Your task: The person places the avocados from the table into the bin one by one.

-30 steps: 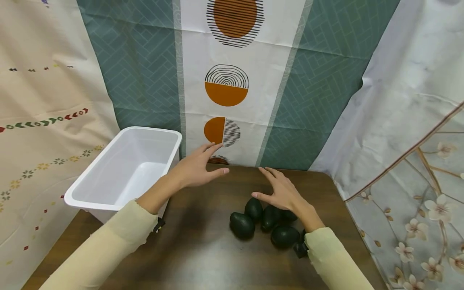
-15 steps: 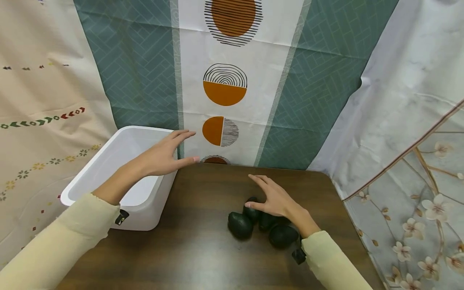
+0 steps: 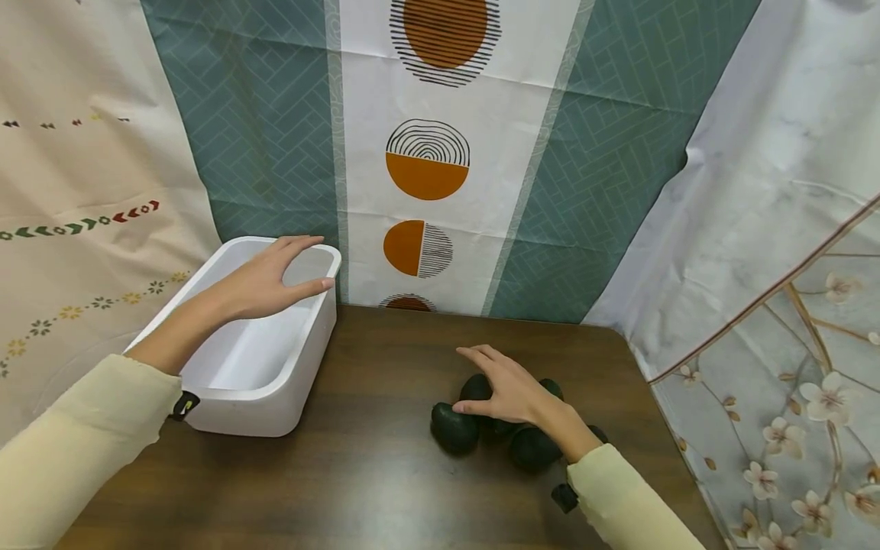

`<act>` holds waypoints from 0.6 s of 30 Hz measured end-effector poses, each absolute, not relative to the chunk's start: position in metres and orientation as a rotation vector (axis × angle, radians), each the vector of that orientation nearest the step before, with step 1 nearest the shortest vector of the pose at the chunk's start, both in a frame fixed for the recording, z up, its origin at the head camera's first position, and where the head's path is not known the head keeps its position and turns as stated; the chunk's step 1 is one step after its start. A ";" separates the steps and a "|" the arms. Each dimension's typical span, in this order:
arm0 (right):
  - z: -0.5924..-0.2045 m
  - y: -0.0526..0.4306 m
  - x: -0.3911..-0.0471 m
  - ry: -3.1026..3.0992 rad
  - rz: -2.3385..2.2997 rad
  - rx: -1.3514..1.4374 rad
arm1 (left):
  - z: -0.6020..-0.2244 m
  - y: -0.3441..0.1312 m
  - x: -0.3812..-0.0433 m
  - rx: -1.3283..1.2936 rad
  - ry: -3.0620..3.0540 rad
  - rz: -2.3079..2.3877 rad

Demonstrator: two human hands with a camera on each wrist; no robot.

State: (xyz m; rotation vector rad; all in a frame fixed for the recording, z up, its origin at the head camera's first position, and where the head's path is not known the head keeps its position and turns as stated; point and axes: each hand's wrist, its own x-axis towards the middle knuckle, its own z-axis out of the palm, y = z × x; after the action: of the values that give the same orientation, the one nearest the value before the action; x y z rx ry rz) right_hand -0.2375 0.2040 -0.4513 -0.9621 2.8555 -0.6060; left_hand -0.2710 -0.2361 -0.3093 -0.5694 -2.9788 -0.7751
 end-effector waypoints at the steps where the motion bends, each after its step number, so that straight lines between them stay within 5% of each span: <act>1: -0.451 0.203 -0.236 2.848 -0.605 -0.960 | -0.310 -0.240 -0.272 -0.560 -2.979 -0.769; 18: -0.458 0.195 -0.220 2.773 -0.580 -0.985 | -0.323 -0.308 -0.276 -0.403 -3.044 -0.653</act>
State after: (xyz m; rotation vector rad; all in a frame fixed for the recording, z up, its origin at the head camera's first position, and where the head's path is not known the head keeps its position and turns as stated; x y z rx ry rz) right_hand -0.2202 0.1947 -0.4582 -0.9853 2.7728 -0.5801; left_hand -0.2765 -0.3085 -0.3234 -0.4033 -3.0440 -0.6533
